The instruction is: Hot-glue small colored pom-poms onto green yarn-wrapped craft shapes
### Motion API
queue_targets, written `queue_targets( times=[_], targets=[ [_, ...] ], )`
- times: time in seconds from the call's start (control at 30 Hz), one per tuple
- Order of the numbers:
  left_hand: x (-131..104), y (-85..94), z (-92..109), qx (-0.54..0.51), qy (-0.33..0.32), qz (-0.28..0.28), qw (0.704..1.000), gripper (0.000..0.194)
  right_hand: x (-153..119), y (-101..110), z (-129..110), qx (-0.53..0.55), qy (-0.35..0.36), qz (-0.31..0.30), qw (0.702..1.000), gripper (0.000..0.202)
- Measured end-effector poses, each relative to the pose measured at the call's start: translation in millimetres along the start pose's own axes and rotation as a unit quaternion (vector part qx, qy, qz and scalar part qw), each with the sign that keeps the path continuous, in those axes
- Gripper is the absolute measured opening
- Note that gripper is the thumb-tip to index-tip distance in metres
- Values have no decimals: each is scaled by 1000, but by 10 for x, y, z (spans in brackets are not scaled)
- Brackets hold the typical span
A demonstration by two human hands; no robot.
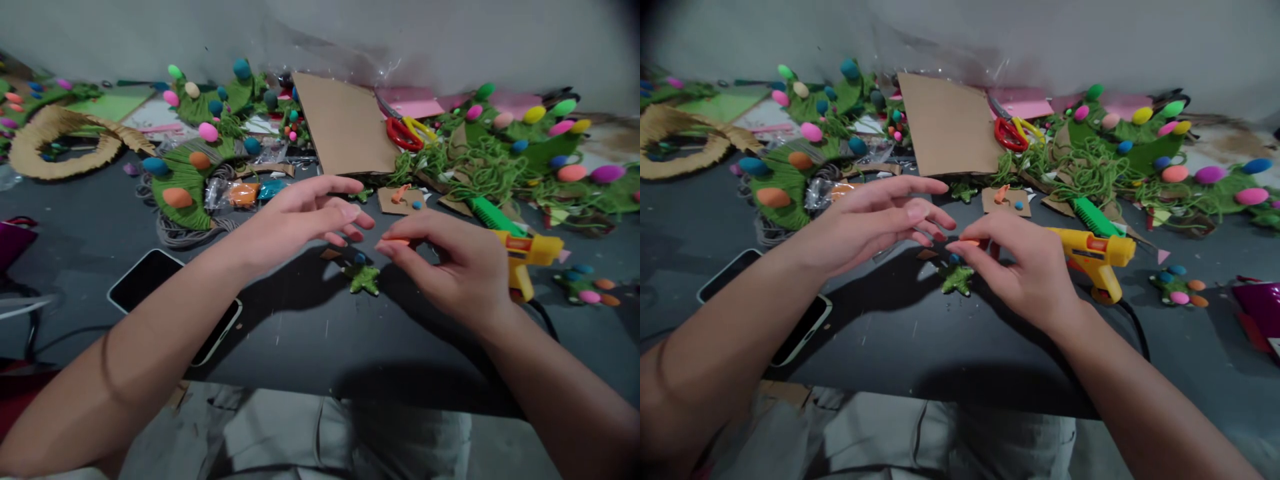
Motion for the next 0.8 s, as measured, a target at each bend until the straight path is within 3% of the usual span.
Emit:
queue_targets(
  times=[0.03, 0.1, 0.17, 0.3, 0.4, 0.63, 0.73, 0.8],
  targets=[
    [10, 25, -2, 9, -5, 10, 1000, 38, -11, 0, 16, 0, -5, -2, 1000, 3],
    [27, 62, -3, 23, -14, 25, 999, 33, -26, -22, 31, 12, -4, -17, 1000, 24],
    [38, 75, 3, 36, -24, 32, 999, 31, -26, -57, 23, 19, 8, -43, 999, 32],
    [43, 71, 18, 64, -36, 38, 997, 31, -2, -63, -1, 13, 21, -55, 998, 9],
    [43, 71, 23, 81, -36, 40, 995, 32, 6, -32, -10, 15, 26, -34, 999, 5],
    [34, 67, 42, 98, -37, 43, 994, 31, -72, -87, 98, 32, -26, -61, 997, 35],
    [31, 61, 39, 98, -36, 42, 994, 29, -81, -63, 105, 45, -55, -57, 996, 21],
    [31, 56, 40, 95, -36, 40, 994, 28, -51, -21, 44, 23, -30, -47, 998, 5]
  ],
)
Point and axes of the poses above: each hand's wrist, its own x-axis towards the middle knuckle, its own y-axis out of the back of the hand, z = x × y, the point moved 8 cm from there along x, towards the middle knuckle, and after that the axes turned 8 degrees about y, right-handed, at the moved point
